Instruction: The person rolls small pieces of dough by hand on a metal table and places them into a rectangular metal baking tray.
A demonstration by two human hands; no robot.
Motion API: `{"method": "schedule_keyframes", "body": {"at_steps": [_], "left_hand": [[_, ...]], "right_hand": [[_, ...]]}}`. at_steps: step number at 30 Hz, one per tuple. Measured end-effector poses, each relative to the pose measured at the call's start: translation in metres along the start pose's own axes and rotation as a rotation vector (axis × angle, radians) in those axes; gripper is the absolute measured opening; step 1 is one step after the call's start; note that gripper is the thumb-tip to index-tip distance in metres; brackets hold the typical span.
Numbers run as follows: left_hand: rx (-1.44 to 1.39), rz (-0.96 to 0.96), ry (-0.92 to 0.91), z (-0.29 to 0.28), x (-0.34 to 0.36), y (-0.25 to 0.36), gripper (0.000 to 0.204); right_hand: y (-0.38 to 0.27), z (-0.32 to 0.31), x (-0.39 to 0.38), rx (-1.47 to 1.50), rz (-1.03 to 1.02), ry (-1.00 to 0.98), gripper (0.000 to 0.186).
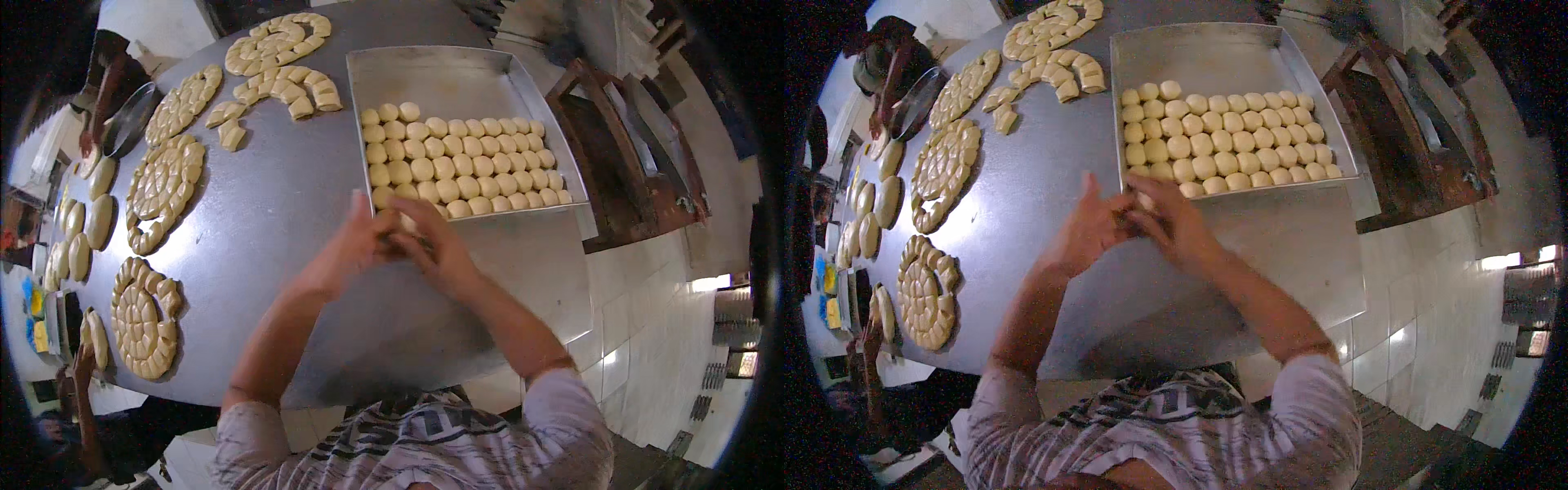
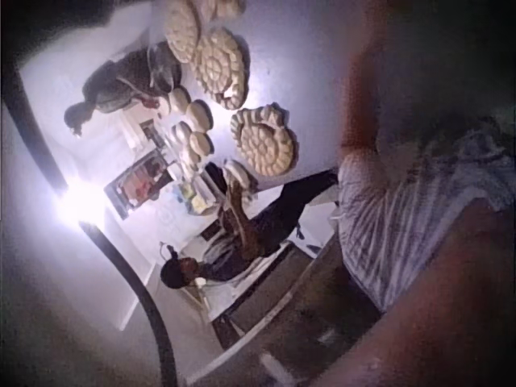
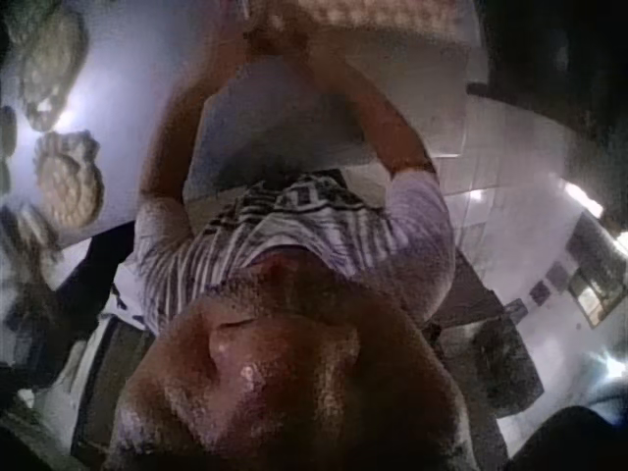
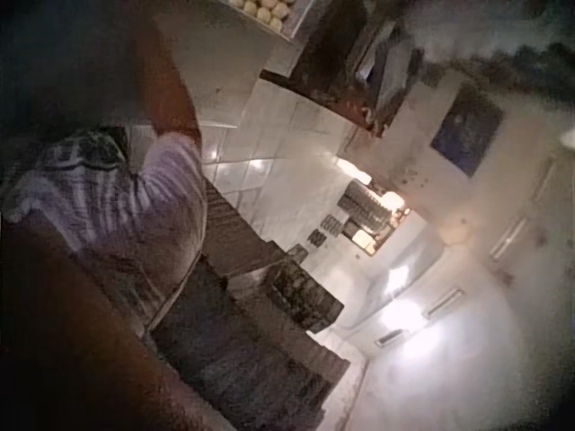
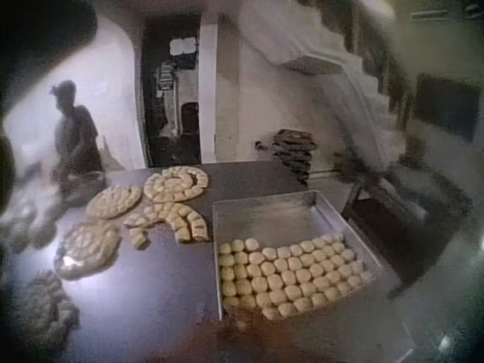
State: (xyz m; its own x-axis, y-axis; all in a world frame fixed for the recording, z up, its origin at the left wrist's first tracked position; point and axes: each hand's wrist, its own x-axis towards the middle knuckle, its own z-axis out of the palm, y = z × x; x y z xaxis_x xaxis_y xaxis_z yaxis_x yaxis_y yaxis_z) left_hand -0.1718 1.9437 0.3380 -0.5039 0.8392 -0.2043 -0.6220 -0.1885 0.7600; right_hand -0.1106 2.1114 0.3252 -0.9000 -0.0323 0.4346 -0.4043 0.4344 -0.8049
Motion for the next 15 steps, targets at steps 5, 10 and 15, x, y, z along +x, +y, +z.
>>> {"method": "schedule_keyframes", "body": {"at_steps": [5,10,15], "left_hand": [[1.0,0.285,-0.043,-0.018,0.097,0.037,0.054],[2.15,0.342,0.421,-0.097,0.211,0.084,0.042],[1.774,0.136,0.524,-0.083,0.268,0.043,0.044]], "right_hand": [[0.008,-0.109,-0.134,-0.179,0.481,0.416,0.033],[0.058,-0.176,-0.187,-1.166,0.48,-0.024,0.049],[0.08,-0.147,-0.184,-0.95,0.365,0.207,0.037]]}}
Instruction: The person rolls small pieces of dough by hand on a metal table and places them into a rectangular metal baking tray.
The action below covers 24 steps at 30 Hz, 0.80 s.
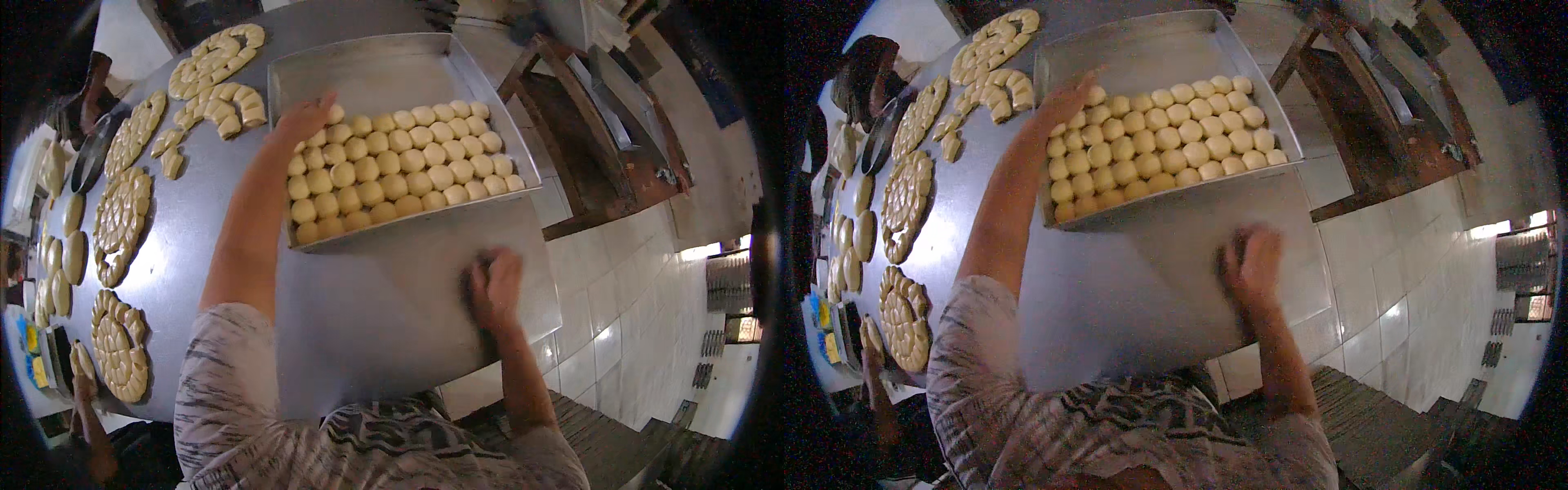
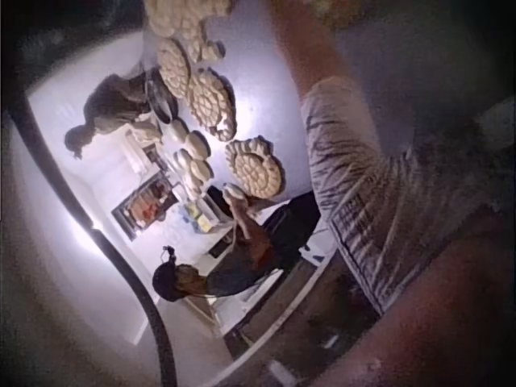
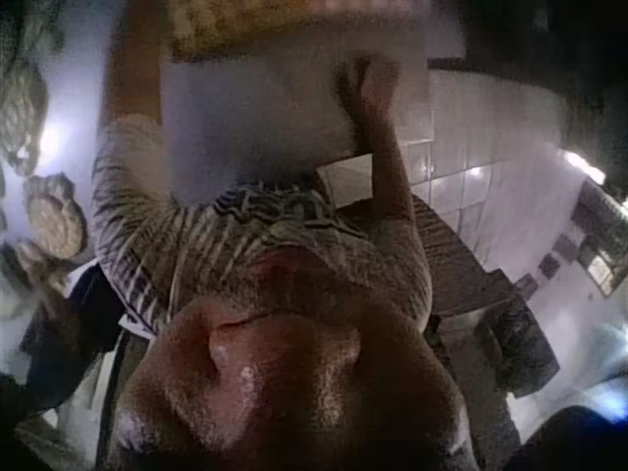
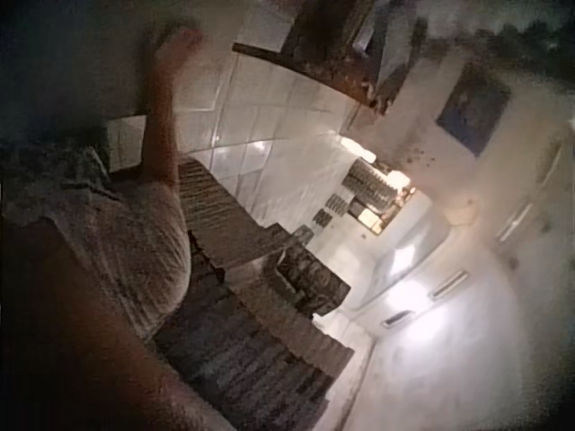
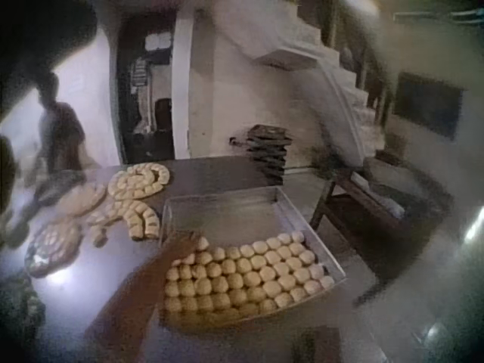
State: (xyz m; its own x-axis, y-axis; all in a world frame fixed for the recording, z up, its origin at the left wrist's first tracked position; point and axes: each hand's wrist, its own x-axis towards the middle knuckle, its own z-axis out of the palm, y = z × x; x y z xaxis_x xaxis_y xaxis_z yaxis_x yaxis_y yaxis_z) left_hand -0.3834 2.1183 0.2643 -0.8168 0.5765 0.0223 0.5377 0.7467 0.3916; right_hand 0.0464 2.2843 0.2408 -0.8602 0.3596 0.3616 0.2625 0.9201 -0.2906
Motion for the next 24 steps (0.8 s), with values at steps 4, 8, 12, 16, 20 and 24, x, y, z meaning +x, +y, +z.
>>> {"method": "schedule_keyframes", "body": {"at_steps": [4,8,12,16,20,24], "left_hand": [[0.52,0.352,0.21,-0.002,0.02,-0.101,0.046],[0.496,0.27,0.185,0.031,0.022,-0.037,0.048],[0.484,0.143,-0.082,0.007,0.004,-0.007,0.044],[0.508,0.296,0.396,0.01,-0.014,-0.024,0.038],[0.22,0.063,0.802,-0.051,-0.07,-0.007,0.032],[0.198,-0.154,0.99,-0.105,-0.167,-0.121,0.018]], "right_hand": [[0.023,-0.016,0.011,-0.004,-0.113,-0.217,0.027],[0.05,-0.004,0.076,0.052,0.175,0.083,0.02],[0.021,-0.002,0.038,0.282,-0.14,-0.004,0.021],[0.065,-0.018,0.065,0.082,0.018,0.052,0.014],[0.043,-0.025,0.032,-0.003,-0.046,0.026,0.015],[0.071,-0.065,0.036,0.13,0.233,-0.201,0.024]]}}
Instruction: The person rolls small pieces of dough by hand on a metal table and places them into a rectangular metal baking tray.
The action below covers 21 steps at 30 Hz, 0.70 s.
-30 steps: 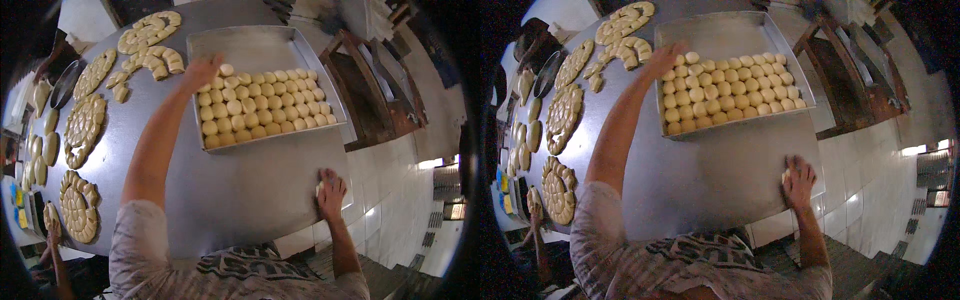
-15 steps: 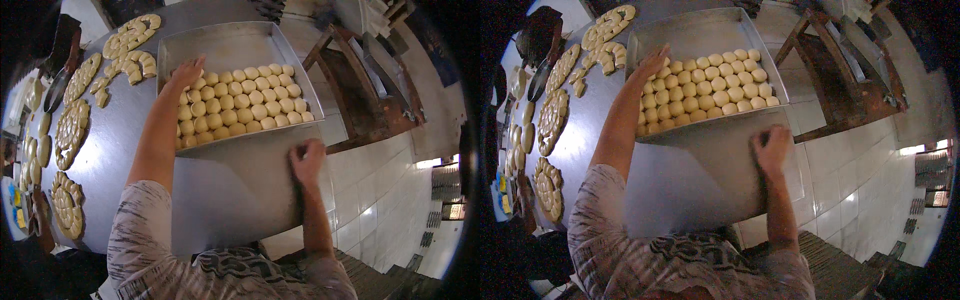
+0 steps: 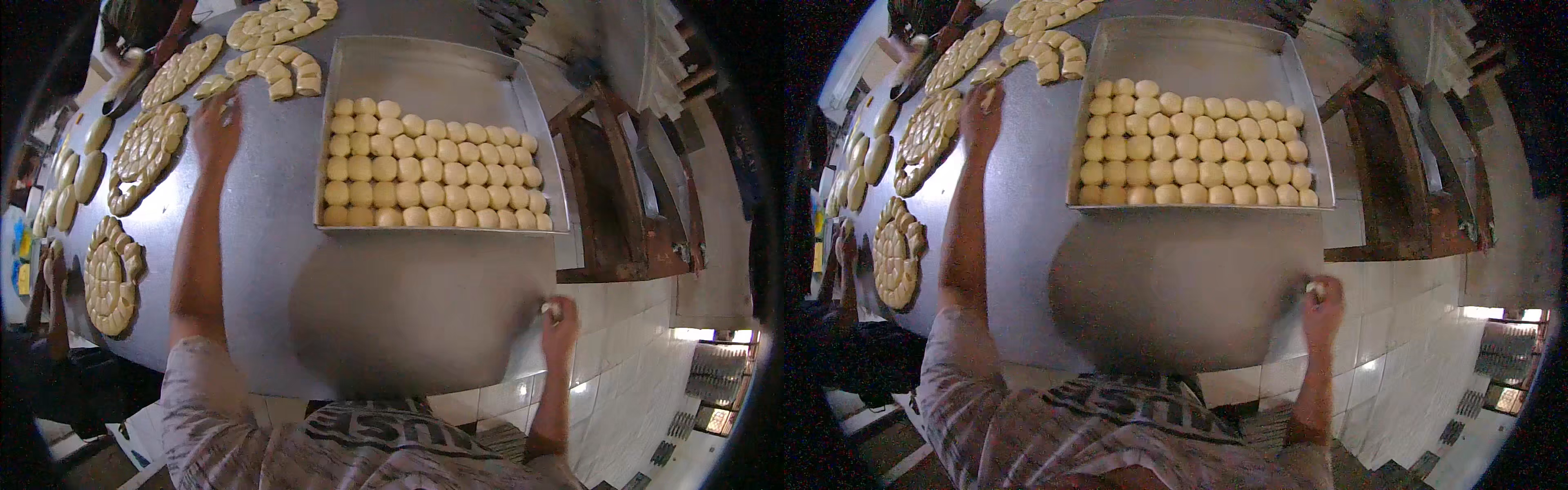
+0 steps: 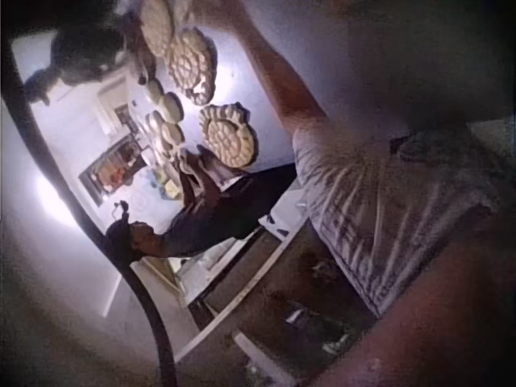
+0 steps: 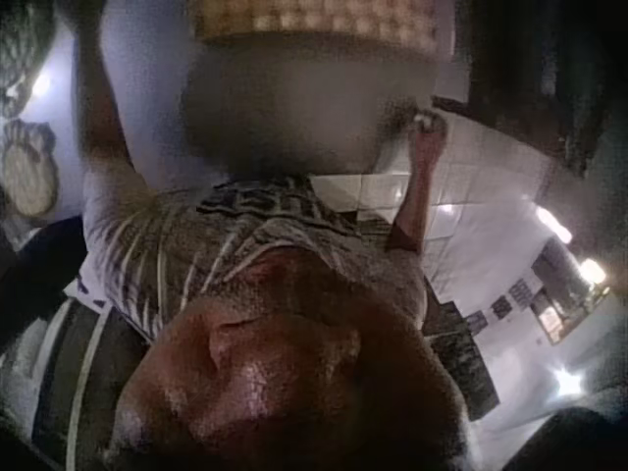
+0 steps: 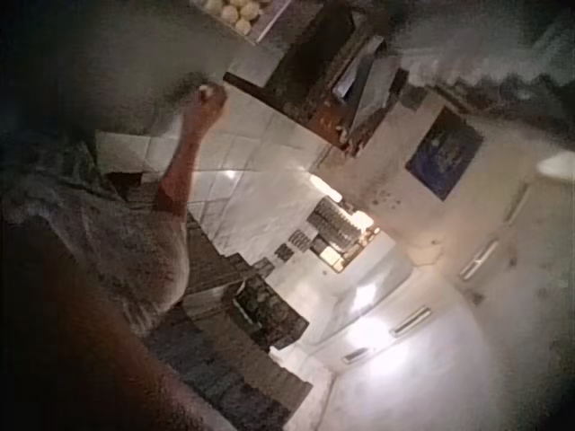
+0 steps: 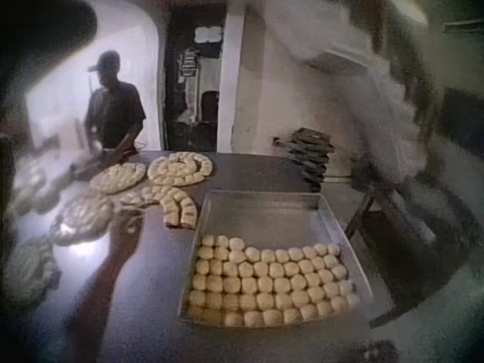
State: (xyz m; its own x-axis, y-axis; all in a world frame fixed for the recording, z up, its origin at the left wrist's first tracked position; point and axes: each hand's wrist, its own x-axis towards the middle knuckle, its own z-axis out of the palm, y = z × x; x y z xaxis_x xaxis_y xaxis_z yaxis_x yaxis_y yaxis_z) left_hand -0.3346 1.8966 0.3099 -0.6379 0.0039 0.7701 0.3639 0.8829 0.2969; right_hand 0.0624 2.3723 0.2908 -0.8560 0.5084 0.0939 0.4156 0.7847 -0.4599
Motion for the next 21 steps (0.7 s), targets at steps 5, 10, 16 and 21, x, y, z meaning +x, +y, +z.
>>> {"method": "schedule_keyframes", "body": {"at_steps": [5,10,16,21], "left_hand": [[0.157,-0.357,-0.184,-0.021,-0.037,-0.106,0.025],[0.123,-0.523,-0.303,0.03,-0.035,-0.106,0.029],[0.29,-0.657,-0.352,0.055,0.011,-0.122,0.055],[0.526,-0.529,-0.206,0.111,0.035,-0.143,0.057]], "right_hand": [[-0.163,0.017,0.165,0.994,-0.203,0.357,0.03],[-0.24,0.139,0.293,0.114,-0.29,0.132,0.033],[-0.283,0.108,0.085,0.14,-0.346,0.072,0.024],[-0.173,0.117,-0.063,-0.026,-0.38,-0.051,0.04]]}}
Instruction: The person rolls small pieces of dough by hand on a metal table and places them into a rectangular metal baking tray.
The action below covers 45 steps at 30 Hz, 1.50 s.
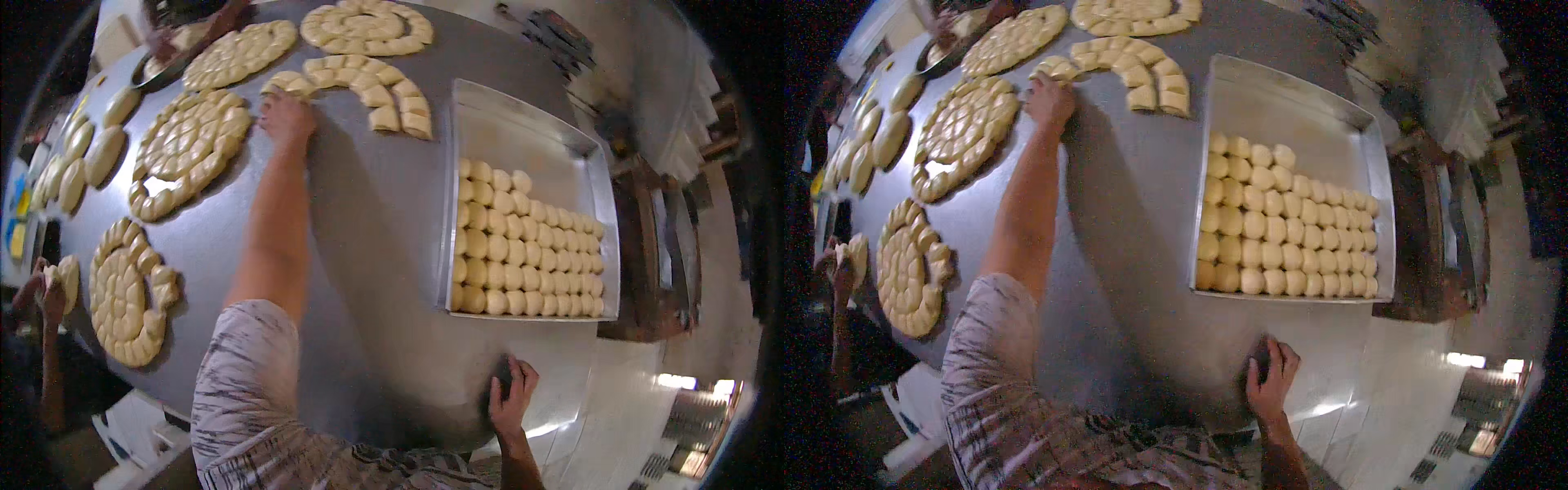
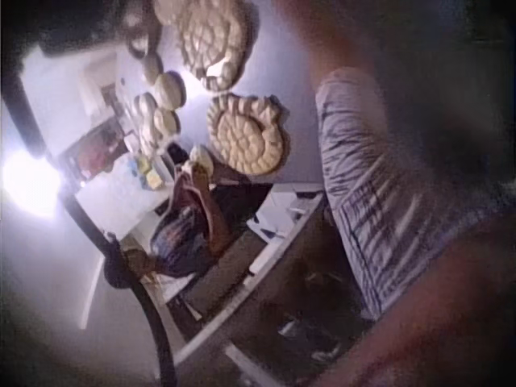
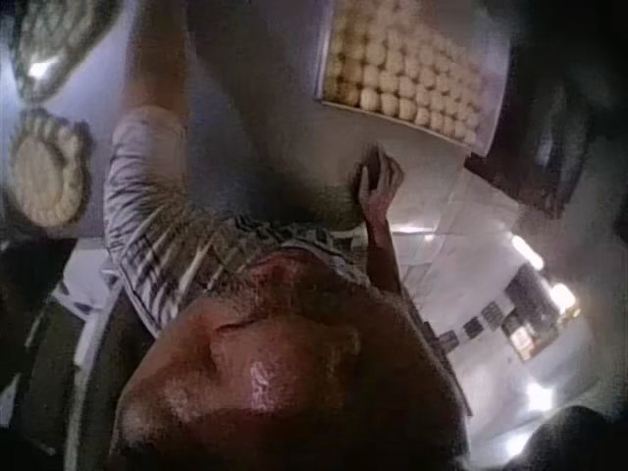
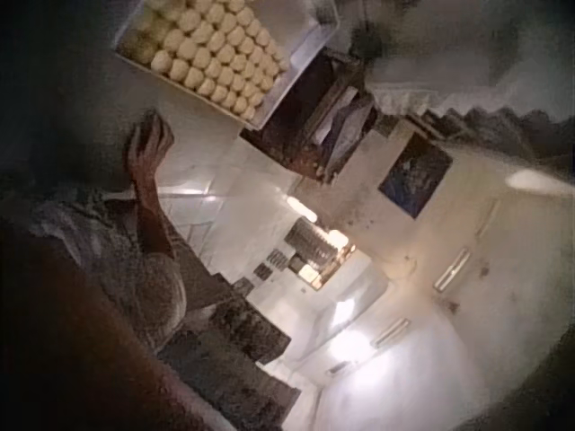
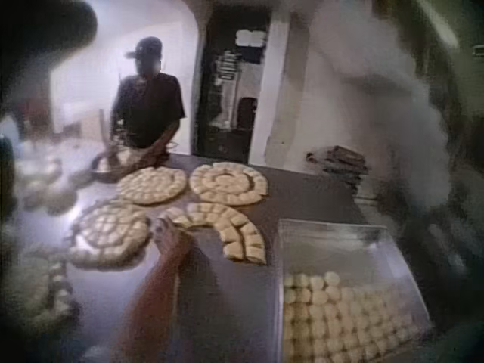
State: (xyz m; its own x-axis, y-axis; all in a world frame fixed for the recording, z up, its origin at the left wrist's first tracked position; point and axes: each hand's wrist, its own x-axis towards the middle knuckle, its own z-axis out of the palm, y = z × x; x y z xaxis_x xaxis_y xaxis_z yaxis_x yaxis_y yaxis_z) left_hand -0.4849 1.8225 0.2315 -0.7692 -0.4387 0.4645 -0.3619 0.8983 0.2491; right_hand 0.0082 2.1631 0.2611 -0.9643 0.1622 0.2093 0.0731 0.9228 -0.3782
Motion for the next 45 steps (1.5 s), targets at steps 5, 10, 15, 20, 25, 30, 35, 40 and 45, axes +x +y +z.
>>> {"method": "schedule_keyframes", "body": {"at_steps": [5,10,15,20,25,30,35,40,45], "left_hand": [[-0.206,0.331,-0.189,-0.002,-0.02,-0.034,0.037],[-1.304,-0.022,-0.836,-0.141,-0.147,-0.031,0.033],[-1.498,0.339,-1.177,-0.252,-0.3,-0.014,0.03],[-1.388,-0.145,-0.968,-0.272,-0.318,-0.054,0.017],[-1.436,-0.269,-0.733,-0.285,-0.309,-0.094,0.01],[-1.36,-0.211,-1.064,-0.268,-0.347,-0.061,0.014],[-1.335,-0.089,-0.953,-0.3,-0.304,-0.086,0.028],[-1.324,-0.03,-1.035,-0.283,-0.277,-0.054,0.025],[-1.161,0.172,-0.783,-0.25,-0.225,-0.041,0.025]], "right_hand": [[-0.004,-0.007,0.013,0.147,0.141,0.071,0.039],[0.034,-0.004,0.001,0.303,0.205,0.039,0.036],[-0.063,-0.019,0.031,1.224,0.328,0.024,0.026],[0.022,-0.044,-0.023,0.862,0.376,-0.067,0.039],[0.083,-0.072,-0.053,-0.196,-0.198,-0.093,0.044],[0.069,-0.01,0.023,-0.077,-0.079,0.122,0.038],[0.089,-0.026,-0.029,-0.026,-0.154,0.03,0.027],[0.084,-0.013,0.048,-0.116,0.157,0.262,0.029],[0.086,-0.012,0.009,0.012,-0.046,0.257,0.028]]}}
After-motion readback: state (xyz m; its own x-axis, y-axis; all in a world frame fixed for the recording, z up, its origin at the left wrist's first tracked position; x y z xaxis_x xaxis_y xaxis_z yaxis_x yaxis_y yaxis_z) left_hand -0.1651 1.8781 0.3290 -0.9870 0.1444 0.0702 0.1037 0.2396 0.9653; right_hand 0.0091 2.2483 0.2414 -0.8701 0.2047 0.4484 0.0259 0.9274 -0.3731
